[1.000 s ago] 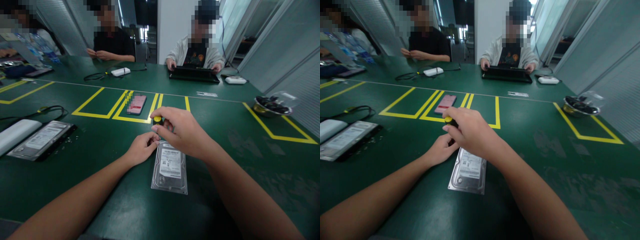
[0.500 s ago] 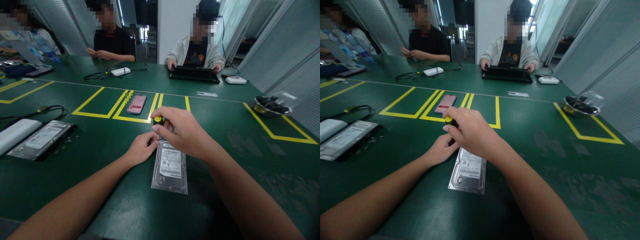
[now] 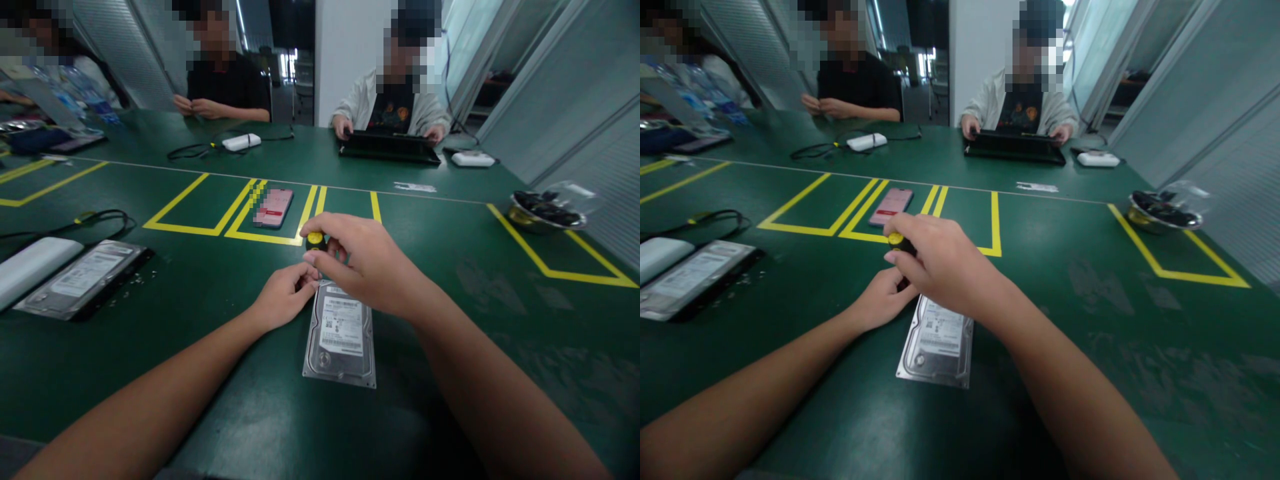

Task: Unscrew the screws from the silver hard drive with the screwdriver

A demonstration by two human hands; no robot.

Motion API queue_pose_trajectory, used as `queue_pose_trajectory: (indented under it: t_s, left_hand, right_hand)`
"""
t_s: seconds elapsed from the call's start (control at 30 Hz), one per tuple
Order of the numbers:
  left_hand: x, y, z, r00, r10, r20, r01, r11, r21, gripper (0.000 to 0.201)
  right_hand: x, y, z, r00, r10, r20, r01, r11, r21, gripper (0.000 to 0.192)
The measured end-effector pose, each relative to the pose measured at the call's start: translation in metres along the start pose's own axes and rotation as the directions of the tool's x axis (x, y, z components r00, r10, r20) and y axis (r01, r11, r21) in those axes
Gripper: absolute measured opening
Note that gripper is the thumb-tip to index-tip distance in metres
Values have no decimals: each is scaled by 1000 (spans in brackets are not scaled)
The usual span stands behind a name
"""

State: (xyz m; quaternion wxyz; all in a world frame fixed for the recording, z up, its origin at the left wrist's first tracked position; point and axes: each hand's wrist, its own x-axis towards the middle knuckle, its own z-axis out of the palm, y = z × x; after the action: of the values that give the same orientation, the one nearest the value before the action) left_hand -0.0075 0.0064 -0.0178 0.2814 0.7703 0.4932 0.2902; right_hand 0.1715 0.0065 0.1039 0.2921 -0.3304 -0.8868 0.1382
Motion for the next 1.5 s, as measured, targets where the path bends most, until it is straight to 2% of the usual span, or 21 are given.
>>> queue_pose_trajectory:
  t_s: [1.5]
  left_hand:
    - [0, 1, 0, 1000, 14, 1, -14, 1000, -20, 12]
  right_hand:
    - [0, 0, -4, 997, -59, -48, 58, 998, -10, 25]
